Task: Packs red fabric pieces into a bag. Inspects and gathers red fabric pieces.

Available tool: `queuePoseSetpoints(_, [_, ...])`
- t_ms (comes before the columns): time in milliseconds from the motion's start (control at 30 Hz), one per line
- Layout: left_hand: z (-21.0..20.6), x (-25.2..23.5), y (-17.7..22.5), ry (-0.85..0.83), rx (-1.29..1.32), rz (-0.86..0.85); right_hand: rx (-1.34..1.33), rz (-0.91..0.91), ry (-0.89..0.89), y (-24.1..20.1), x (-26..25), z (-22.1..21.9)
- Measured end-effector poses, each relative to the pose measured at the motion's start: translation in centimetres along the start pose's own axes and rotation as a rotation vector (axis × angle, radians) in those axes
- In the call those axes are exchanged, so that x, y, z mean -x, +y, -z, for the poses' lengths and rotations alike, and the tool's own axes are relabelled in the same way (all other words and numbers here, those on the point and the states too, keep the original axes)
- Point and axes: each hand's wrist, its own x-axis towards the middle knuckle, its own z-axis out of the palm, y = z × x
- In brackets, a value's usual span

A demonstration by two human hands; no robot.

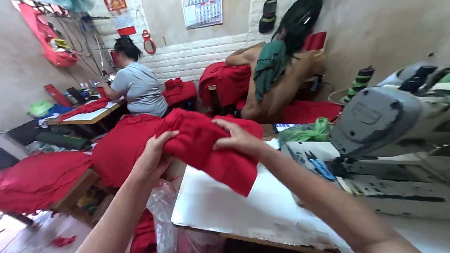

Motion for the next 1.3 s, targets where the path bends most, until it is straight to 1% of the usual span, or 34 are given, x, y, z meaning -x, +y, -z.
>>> queuePoseSetpoints(67, [-0.9,-5.0,-1.0,-0.220,0.141,-0.116,0.058,0.009,0.050,-1.5,-1.8,4.2])
queuePoseSetpoints(100, [-2.3,-6.6,-0.8,-0.236,0.160,-0.130,0.093,0.003,0.077,-2.3,-2.6,6.1])
queuePoseSetpoints(167, [-5.8,-8.4,0.1,-0.125,0.129,-0.049,0.184,-0.061,0.080,-3.6,-4.0,9.7])
queuePoseSetpoints(200, [-6.8,-9.7,-0.6,-0.082,0.111,0.018,0.249,-0.118,0.063,-3.6,-4.8,11.4])
queuePoseSetpoints(233, [-7.3,-11.0,-1.9,-0.056,0.051,0.093,0.322,-0.172,0.041,-2.7,-5.6,13.0])
queuePoseSetpoints(267, [-7.2,-12.1,-3.7,-0.081,-0.043,0.178,0.412,-0.216,0.023,-1.1,-6.4,14.3])
queuePoseSetpoints(300, [-6.9,-12.7,-5.6,-0.096,-0.180,0.254,0.519,-0.263,0.004,1.2,-6.9,14.9])
queuePoseSetpoints(333, [-6.5,-12.9,-7.5,-0.070,-0.348,0.295,0.635,-0.323,-0.008,3.7,-7.1,14.8])
queuePoseSetpoints(367, [-6.1,-12.8,-8.8,-0.025,-0.509,0.309,0.738,-0.381,-0.007,6.2,-7.0,14.4])
queuePoseSetpoints(400, [-5.4,-12.6,-9.6,0.010,-0.598,0.303,0.800,-0.439,0.018,8.0,-6.8,13.7])
queuePoseSetpoints(433, [-4.7,-11.9,-9.9,0.038,-0.630,0.272,0.830,-0.478,0.073,8.9,-6.6,13.1])
queuePoseSetpoints(533, [-1.3,-7.7,-10.3,0.098,-0.636,0.060,0.885,-0.476,0.219,8.4,-5.5,11.6])
queuePoseSetpoints(567, [0.2,-5.6,-10.9,0.142,-0.643,-0.049,0.927,-0.420,0.256,8.0,-5.1,11.1])
queuePoseSetpoints(633, [3.3,-0.6,-12.9,0.299,-0.641,-0.306,1.002,-0.242,0.309,7.7,-4.8,10.1])
queuePoseSetpoints(667, [4.8,2.1,-14.1,0.386,-0.640,-0.411,1.040,-0.165,0.308,7.7,-4.9,9.6])
queuePoseSetpoints(700, [6.4,4.9,-15.7,0.474,-0.652,-0.491,1.063,-0.125,0.265,7.7,-5.1,9.1])
queuePoseSetpoints(733, [8.0,7.8,-17.6,0.573,-0.674,-0.543,1.088,-0.124,0.182,7.8,-5.2,8.6])
queuePoseSetpoints(767, [9.5,10.8,-19.9,0.674,-0.727,-0.550,1.120,-0.153,0.099,7.8,-5.3,8.3])
queuePoseSetpoints(800, [10.8,14.1,-22.3,0.773,-0.810,-0.507,1.161,-0.184,0.051,7.5,-5.3,8.0])
queuePoseSetpoints(833, [11.9,17.8,-24.8,0.856,-0.904,-0.407,1.214,-0.204,0.035,7.0,-5.2,7.7])
queuePoseSetpoints(867, [12.5,21.7,-27.1,0.924,-1.001,-0.268,1.273,-0.197,0.038,6.3,-5.1,7.3])
queuePoseSetpoints(900, [12.6,25.6,-29.4,0.975,-1.071,-0.111,1.326,-0.139,0.058,5.4,-4.9,6.6])
queuePoseSetpoints(967, [11.9,32.4,-33.2,1.031,-1.158,0.226,1.314,0.083,0.103,3.6,-4.0,3.9])
queuePoseSetpoints(1000, [11.1,34.9,-34.6,1.028,-1.189,0.367,1.264,0.209,0.107,3.0,-3.6,1.9])
queuePoseSetpoints(1033, [10.3,36.7,-35.6,0.997,-1.246,0.458,1.205,0.296,0.070,2.7,-3.1,-0.4])
queuePoseSetpoints(1067, [9.6,37.9,-36.2,0.941,-1.317,0.511,1.161,0.342,-0.013,2.9,-2.4,-3.0])
queuePoseSetpoints(1133, [9.1,38.7,-36.8,0.859,-1.425,0.544,1.097,0.364,-0.246,4.9,-0.5,-7.9])
queuePoseSetpoints(1200, [9.3,38.6,-36.9,0.850,-1.447,0.547,1.028,0.360,-0.469,8.1,1.5,-11.9])
queuePoseSetpoints(1233, [9.4,38.5,-37.0,0.851,-1.449,0.545,0.991,0.361,-0.546,9.7,2.3,-13.3])
queuePoseSetpoints(1300, [9.6,38.6,-37.4,0.856,-1.466,0.529,0.921,0.354,-0.611,12.4,3.2,-15.0])
